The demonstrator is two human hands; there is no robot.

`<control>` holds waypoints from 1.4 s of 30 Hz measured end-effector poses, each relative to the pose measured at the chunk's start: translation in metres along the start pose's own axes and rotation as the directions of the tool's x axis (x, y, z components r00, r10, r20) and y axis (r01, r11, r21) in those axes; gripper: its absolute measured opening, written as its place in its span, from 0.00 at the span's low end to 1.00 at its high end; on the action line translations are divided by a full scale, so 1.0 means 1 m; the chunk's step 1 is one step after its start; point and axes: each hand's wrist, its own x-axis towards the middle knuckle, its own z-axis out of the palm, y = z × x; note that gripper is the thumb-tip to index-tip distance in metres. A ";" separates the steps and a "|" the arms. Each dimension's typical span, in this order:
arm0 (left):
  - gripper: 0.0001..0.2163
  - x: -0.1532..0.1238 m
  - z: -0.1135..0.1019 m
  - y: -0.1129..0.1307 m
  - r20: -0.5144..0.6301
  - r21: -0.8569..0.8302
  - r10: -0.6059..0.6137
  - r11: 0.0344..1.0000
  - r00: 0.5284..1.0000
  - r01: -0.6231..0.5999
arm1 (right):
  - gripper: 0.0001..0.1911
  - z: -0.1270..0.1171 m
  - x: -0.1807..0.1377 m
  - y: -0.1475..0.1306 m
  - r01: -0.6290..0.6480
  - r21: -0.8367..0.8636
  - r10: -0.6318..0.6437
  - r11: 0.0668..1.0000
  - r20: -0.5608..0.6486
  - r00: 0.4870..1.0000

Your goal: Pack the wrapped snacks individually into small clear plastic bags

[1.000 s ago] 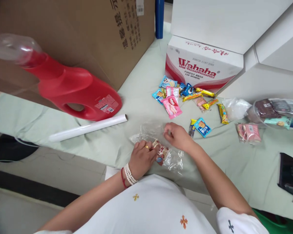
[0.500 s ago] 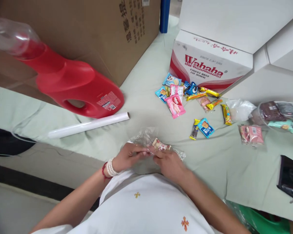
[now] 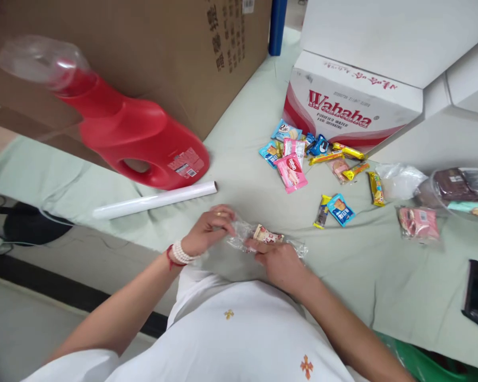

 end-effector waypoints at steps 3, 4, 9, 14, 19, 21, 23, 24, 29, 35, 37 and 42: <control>0.13 -0.020 -0.011 -0.012 -0.140 0.130 -0.138 0.979 0.981 0.156 | 0.17 -0.003 0.000 0.001 0.002 0.026 -0.002 1.000 0.012 1.000; 0.13 -0.022 -0.011 -0.011 -0.210 0.148 -0.170 0.968 0.963 0.203 | 0.17 -0.003 0.001 0.000 0.002 0.024 -0.002 1.000 0.018 1.000; 0.19 -0.010 0.017 0.009 -0.392 0.329 -0.218 0.875 0.894 0.357 | 0.20 -0.001 0.002 0.001 0.032 0.022 -0.032 0.999 0.005 0.999; 0.06 -0.010 0.031 0.009 -0.189 0.378 -0.244 0.876 0.951 0.300 | 0.32 0.009 -0.013 0.012 0.112 0.191 -0.060 0.975 -0.257 0.964; 0.06 -0.018 0.020 0.019 -0.260 0.145 -0.339 0.912 0.904 0.384 | 0.34 0.030 -0.021 0.018 0.231 0.315 -0.057 0.920 -0.476 0.877; 0.08 -0.015 0.020 0.035 -0.217 -0.035 -0.429 0.901 0.877 0.433 | 0.31 0.037 -0.019 0.017 0.245 0.339 -0.039 0.908 -0.515 0.857; 0.11 -0.009 0.026 0.052 -0.101 -0.228 -0.475 0.866 0.874 0.445 | 0.29 0.041 -0.016 0.015 0.254 0.361 -0.020 0.897 -0.543 0.839; 0.11 -0.005 0.031 0.060 -0.033 -0.305 -0.467 0.847 0.884 0.436 | 0.28 0.041 -0.014 0.014 0.252 0.364 -0.012 0.897 -0.549 0.836; 0.13 0.012 0.065 0.079 -0.008 -0.206 -0.302 0.933 0.953 0.294 | 0.24 0.037 -0.019 0.015 0.234 0.378 0.005 0.896 -0.535 0.845; 0.09 0.009 0.091 0.080 -0.093 0.428 -0.226 0.870 0.970 0.244 | 0.14 0.046 -0.037 0.028 -0.027 0.413 0.328 0.910 -0.679 0.657; 0.05 0.008 0.098 0.078 -0.151 0.487 -0.193 0.839 0.969 0.243 | 0.18 0.051 -0.042 0.030 -0.315 0.363 0.481 0.877 -0.685 0.547; 0.15 0.014 0.106 0.065 -0.389 0.410 -0.180 0.845 0.904 0.344 | 0.10 0.049 -0.052 0.023 -0.528 0.292 0.585 0.797 -0.590 0.557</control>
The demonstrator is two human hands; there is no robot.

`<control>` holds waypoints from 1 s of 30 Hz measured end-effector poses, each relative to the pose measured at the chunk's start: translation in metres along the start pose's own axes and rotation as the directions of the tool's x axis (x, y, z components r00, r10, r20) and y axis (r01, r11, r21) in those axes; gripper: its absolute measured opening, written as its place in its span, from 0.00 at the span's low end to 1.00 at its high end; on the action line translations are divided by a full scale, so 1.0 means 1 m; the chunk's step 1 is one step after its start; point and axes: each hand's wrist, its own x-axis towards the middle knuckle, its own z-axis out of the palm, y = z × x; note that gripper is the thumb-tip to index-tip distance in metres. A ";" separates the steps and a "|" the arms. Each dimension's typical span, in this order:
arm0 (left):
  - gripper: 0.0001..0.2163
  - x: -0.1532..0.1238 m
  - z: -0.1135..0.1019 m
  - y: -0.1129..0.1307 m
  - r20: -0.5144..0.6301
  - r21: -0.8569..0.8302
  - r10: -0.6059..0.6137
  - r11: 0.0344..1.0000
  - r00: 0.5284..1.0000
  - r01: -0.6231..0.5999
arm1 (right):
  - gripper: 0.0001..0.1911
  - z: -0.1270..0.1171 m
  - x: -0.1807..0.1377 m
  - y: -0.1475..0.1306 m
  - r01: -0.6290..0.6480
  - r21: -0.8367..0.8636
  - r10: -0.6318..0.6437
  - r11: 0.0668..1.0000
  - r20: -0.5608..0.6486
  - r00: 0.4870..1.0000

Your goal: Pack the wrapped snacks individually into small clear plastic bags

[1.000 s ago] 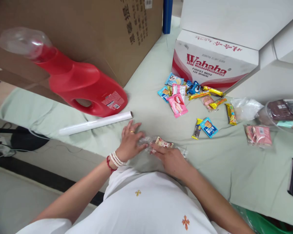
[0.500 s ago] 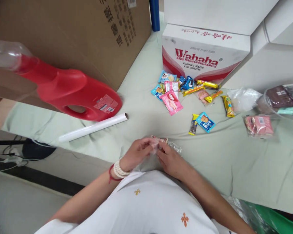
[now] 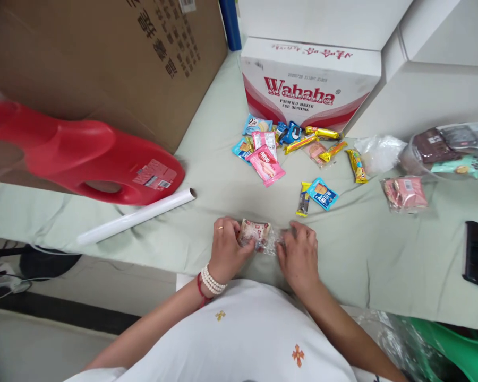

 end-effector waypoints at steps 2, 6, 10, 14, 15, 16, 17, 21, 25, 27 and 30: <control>0.22 0.003 0.003 0.000 0.047 -0.053 -0.005 0.999 0.999 0.007 | 0.07 -0.003 -0.001 -0.009 -0.012 0.131 0.003 0.991 0.066 0.998; 0.13 0.002 0.005 0.007 0.161 -0.073 0.063 0.996 0.985 -0.052 | 0.11 -0.005 0.004 -0.032 -0.034 0.496 -0.050 0.868 0.155 0.987; 0.04 -0.003 0.004 0.013 -0.044 0.017 0.236 0.972 0.971 -0.236 | 0.13 -0.005 0.009 -0.043 -0.136 0.733 -0.009 0.667 0.190 0.982; 0.12 -0.004 0.002 0.017 -0.025 -0.210 0.487 0.851 0.873 -0.481 | 0.19 -0.004 -0.001 -0.038 -0.288 0.842 0.054 0.456 0.297 0.953; 0.17 -0.004 0.002 0.020 0.005 -0.313 0.551 0.794 0.835 -0.522 | 0.21 -0.004 -0.005 -0.035 -0.313 0.856 0.082 0.412 0.307 0.948; 0.22 -0.004 0.003 0.023 0.033 -0.411 0.617 0.725 0.786 -0.553 | 0.22 -0.004 -0.008 -0.032 -0.332 0.865 0.119 0.376 0.310 0.943; 0.26 -0.004 0.004 0.027 0.058 -0.496 0.677 0.657 0.734 -0.567 | 0.23 -0.005 -0.011 -0.028 -0.345 0.871 0.162 0.351 0.306 0.938; 0.32 0.000 0.005 0.037 0.145 -0.677 0.749 0.552 0.647 -0.487 | 0.22 -0.019 -0.018 0.004 -0.351 0.864 0.308 0.361 0.245 0.920; 0.26 0.014 0.003 0.028 0.211 -0.692 0.600 0.649 0.771 -0.315 | 0.22 -0.053 -0.007 0.075 -0.322 0.868 0.645 0.379 0.003 0.765; 0.23 0.020 0.002 0.019 0.242 -0.683 0.496 0.697 0.834 -0.216 | 0.23 -0.072 0.009 0.119 -0.273 0.889 0.795 0.368 -0.149 0.588; 0.19 0.026 -0.001 0.003 0.280 -0.626 0.384 0.768 0.880 -0.135 | 0.25 -0.092 0.040 0.174 -0.402 0.773 0.824 0.491 -0.261 0.503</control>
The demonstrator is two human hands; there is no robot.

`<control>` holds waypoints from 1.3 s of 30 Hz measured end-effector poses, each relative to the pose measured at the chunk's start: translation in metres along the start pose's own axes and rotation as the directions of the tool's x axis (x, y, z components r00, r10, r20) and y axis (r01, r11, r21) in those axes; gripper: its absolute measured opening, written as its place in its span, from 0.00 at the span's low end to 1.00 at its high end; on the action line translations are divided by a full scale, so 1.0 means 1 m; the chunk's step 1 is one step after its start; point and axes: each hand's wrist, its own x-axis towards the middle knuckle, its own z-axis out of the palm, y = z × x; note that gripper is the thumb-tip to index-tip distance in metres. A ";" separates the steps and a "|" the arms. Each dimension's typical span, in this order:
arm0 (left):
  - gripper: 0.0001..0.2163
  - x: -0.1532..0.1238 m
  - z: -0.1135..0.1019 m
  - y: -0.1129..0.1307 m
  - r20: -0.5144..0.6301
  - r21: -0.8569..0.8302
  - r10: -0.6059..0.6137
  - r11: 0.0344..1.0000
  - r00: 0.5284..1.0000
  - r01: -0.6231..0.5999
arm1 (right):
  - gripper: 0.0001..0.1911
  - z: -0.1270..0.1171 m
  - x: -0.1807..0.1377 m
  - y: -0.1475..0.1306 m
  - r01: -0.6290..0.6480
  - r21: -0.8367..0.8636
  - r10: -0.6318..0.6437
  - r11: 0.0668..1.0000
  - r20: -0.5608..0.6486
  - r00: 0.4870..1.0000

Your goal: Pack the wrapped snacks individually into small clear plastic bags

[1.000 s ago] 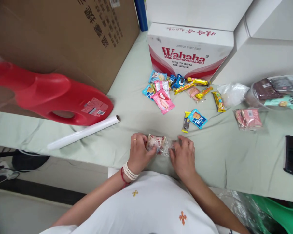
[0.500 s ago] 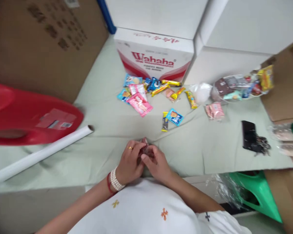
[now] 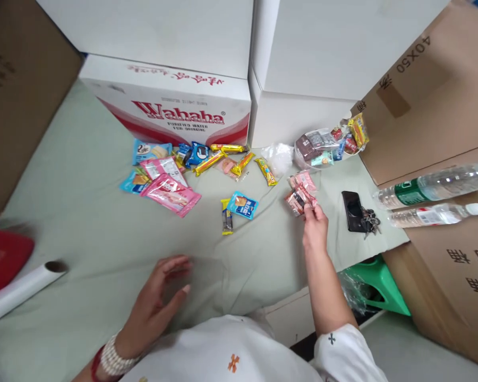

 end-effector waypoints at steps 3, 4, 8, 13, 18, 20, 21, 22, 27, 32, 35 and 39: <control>0.16 -0.008 -0.013 -0.009 -0.030 0.073 -0.063 0.995 0.998 0.065 | 0.20 0.007 0.038 -0.005 0.106 -0.357 -0.083 0.928 0.079 0.993; 0.16 -0.011 -0.017 -0.012 -0.049 0.096 -0.083 0.992 0.995 0.087 | 0.19 0.010 0.043 -0.008 0.131 -0.428 -0.104 0.894 0.085 0.991; 0.17 -0.027 -0.031 -0.020 -0.157 0.178 -0.160 0.966 0.975 0.187 | 0.17 0.023 0.046 -0.026 0.302 -0.650 -0.364 0.698 0.041 0.930; 0.13 -0.032 -0.031 -0.020 -0.214 0.188 -0.143 0.965 0.966 0.185 | 0.15 0.067 0.060 -0.050 0.527 -0.713 -0.439 0.463 0.332 0.835; 0.12 -0.031 -0.030 -0.014 -0.168 0.173 -0.119 0.974 0.979 0.148 | 0.11 0.086 0.082 -0.067 0.531 -0.636 -0.430 0.559 0.325 0.842; 0.12 -0.031 -0.033 -0.013 -0.174 0.106 -0.162 0.978 0.971 0.182 | 0.10 0.074 0.077 -0.071 0.516 -0.413 -0.457 0.751 0.239 0.857; 0.12 -0.031 -0.033 -0.013 -0.180 0.057 -0.198 0.976 0.964 0.211 | 0.11 0.067 0.069 -0.072 0.456 -0.253 -0.412 0.853 0.208 0.887; 0.12 -0.029 -0.033 -0.013 -0.179 0.001 -0.241 0.969 0.954 0.245 | 0.12 0.060 0.057 -0.072 0.348 -0.081 -0.325 0.934 0.214 0.921; 0.16 -0.003 -0.011 -0.002 0.001 -0.318 -0.386 0.875 0.923 0.366 | 0.17 0.054 -0.037 -0.058 -0.378 0.305 0.109 0.874 0.635 0.765; 0.37 0.041 0.025 0.010 0.128 -0.643 -0.336 0.688 0.933 0.336 | 0.20 0.079 -0.120 -0.041 -0.602 0.153 0.250 0.784 0.809 0.532; 0.27 0.052 0.032 0.008 0.122 -0.634 -0.358 0.690 0.926 0.350 | 0.19 0.085 -0.132 -0.037 -0.556 0.129 0.264 0.821 0.778 0.570; 0.22 0.042 0.025 -0.001 0.022 -0.660 -0.455 0.662 0.890 0.354 | 0.15 0.078 -0.108 -0.037 -0.324 0.262 0.140 0.909 0.540 0.830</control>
